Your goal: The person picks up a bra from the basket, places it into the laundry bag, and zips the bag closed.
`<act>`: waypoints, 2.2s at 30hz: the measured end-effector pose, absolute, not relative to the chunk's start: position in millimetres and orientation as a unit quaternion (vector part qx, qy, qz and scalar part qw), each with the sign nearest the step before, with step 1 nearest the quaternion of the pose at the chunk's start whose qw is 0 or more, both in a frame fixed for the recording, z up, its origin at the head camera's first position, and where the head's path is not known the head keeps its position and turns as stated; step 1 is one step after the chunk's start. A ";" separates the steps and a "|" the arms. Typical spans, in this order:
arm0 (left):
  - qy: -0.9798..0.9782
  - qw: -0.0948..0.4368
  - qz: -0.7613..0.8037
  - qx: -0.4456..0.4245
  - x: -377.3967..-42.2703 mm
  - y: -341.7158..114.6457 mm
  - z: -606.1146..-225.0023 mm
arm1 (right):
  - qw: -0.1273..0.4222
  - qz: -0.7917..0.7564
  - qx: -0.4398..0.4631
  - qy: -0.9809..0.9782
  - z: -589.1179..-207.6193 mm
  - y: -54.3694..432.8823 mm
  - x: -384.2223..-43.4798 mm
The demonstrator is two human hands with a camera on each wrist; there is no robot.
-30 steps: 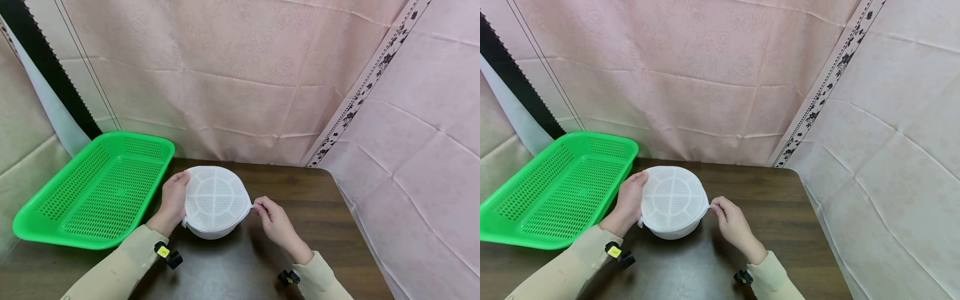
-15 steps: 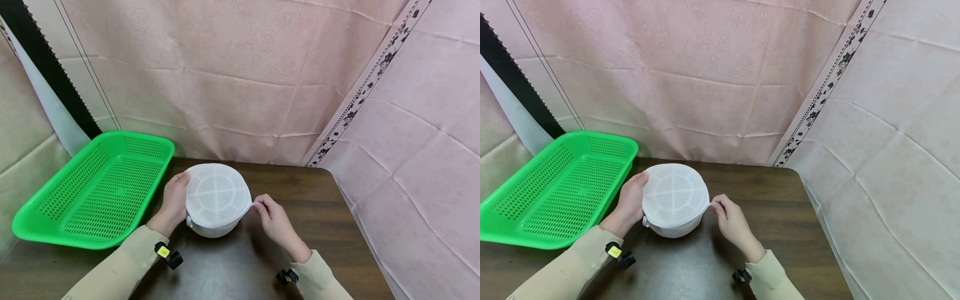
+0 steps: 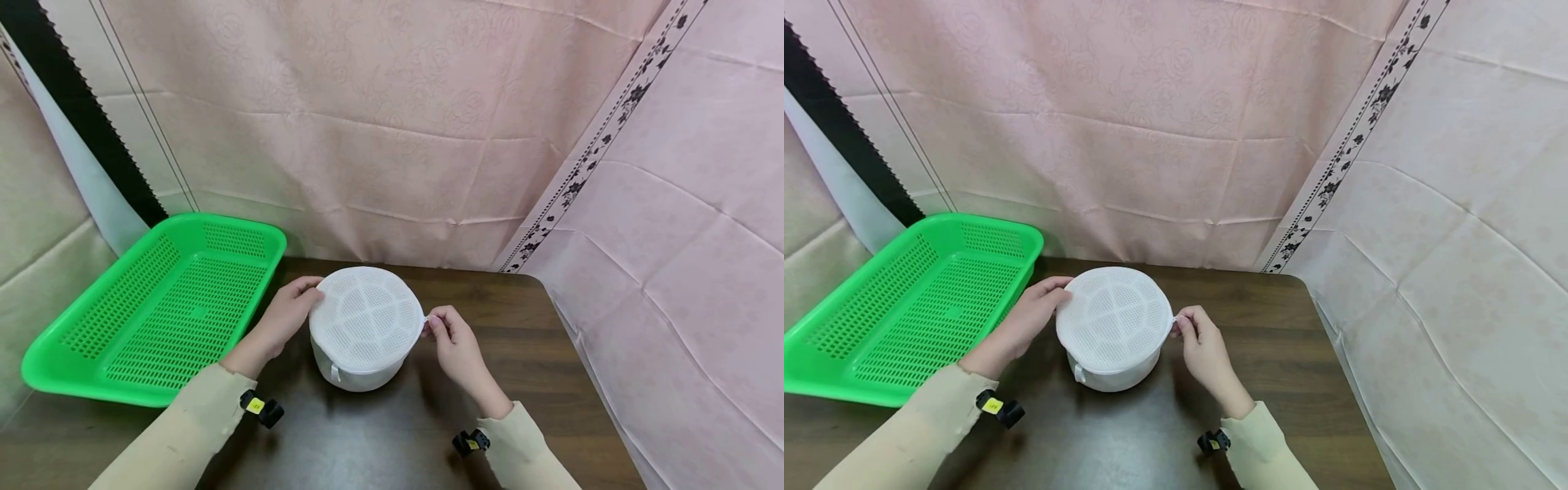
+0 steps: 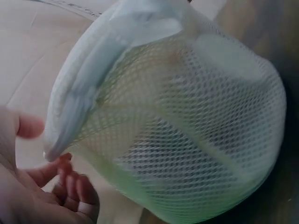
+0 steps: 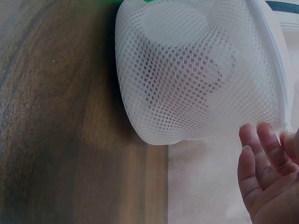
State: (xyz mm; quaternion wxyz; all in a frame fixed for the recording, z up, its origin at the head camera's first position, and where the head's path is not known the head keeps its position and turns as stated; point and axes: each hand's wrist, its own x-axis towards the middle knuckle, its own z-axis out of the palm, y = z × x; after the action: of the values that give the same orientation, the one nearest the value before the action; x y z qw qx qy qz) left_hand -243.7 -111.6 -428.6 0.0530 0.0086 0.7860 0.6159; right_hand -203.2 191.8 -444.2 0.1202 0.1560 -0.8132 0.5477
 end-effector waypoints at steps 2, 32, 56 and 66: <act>0.807 0.044 0.587 0.033 -244.2 -110.2 -427.4 | 0.121 0.549 0.158 -0.812 -435.7 188.7 -198.9; 0.903 0.008 0.423 0.077 -232.9 -84.6 -421.0 | 0.088 0.522 0.153 -0.834 -423.3 176.6 -188.0; 0.824 -0.059 0.563 0.022 -242.4 -92.6 -442.9 | 0.095 0.516 0.172 -0.834 -443.6 181.4 -194.8; 0.804 0.002 0.593 0.055 -239.5 -93.9 -445.7 | 0.061 0.481 0.170 -0.858 -463.0 181.6 -208.6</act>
State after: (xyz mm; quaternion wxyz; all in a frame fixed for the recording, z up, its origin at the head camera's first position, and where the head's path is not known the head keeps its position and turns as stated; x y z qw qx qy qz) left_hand -239.5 -93.9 -445.7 0.0024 0.0555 0.8036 0.5925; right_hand -208.6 181.6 -463.0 0.0613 0.1699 -0.8577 0.4814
